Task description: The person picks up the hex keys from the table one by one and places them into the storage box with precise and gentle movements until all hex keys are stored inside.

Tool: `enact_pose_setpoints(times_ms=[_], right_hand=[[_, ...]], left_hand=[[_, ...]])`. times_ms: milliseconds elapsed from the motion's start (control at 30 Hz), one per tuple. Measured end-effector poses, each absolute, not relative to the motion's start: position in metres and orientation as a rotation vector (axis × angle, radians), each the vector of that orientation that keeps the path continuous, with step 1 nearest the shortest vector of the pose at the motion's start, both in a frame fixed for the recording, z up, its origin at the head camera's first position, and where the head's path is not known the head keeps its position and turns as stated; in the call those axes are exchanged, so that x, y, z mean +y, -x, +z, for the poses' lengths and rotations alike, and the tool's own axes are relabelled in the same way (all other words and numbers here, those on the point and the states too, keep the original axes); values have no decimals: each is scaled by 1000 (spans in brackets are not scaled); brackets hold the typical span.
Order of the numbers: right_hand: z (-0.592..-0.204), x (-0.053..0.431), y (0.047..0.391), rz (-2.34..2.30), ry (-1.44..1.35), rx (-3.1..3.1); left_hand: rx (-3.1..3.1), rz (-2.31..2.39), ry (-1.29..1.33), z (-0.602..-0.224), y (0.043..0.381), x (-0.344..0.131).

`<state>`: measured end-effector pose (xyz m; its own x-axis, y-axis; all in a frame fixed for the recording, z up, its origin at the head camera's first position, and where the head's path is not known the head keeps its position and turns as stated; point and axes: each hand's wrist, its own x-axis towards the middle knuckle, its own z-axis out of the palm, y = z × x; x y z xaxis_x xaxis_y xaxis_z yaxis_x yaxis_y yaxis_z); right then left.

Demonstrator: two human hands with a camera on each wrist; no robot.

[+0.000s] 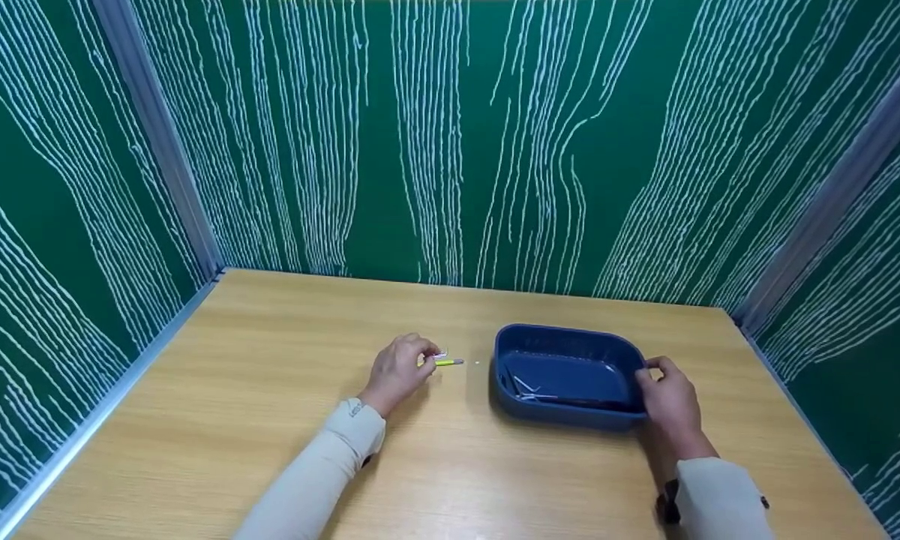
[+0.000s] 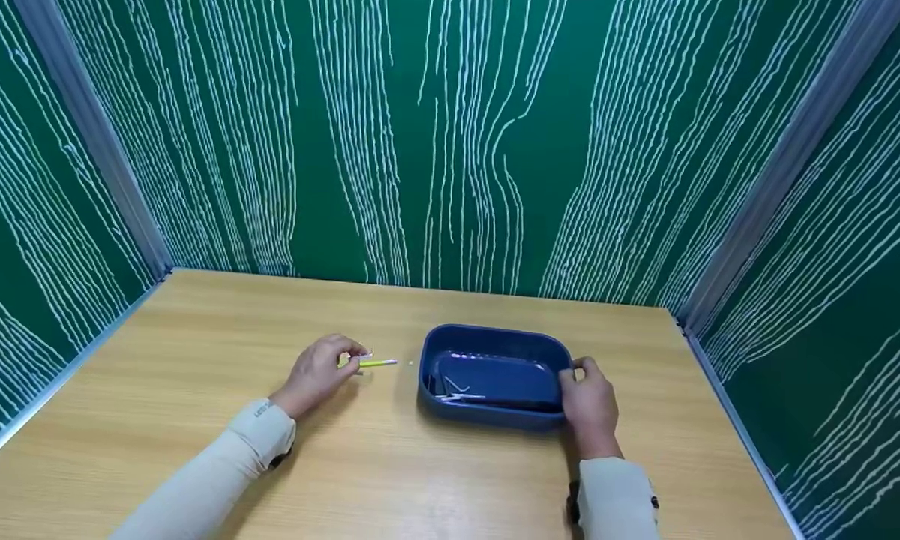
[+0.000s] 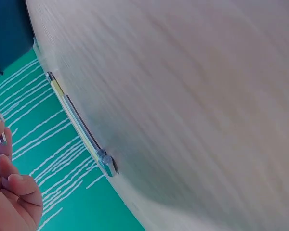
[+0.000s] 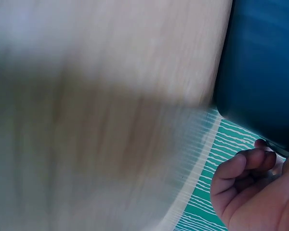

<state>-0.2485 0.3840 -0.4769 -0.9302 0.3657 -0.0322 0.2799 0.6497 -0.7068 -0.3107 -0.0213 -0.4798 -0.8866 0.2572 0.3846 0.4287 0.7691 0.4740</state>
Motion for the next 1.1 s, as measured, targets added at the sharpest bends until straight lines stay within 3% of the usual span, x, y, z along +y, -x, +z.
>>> enact_pose_setpoints(times_ms=[1100], right_hand=[[-480,385,250,1112,544,-2751]], left_hand=[[-2591,-919,550,-474,306,-6]])
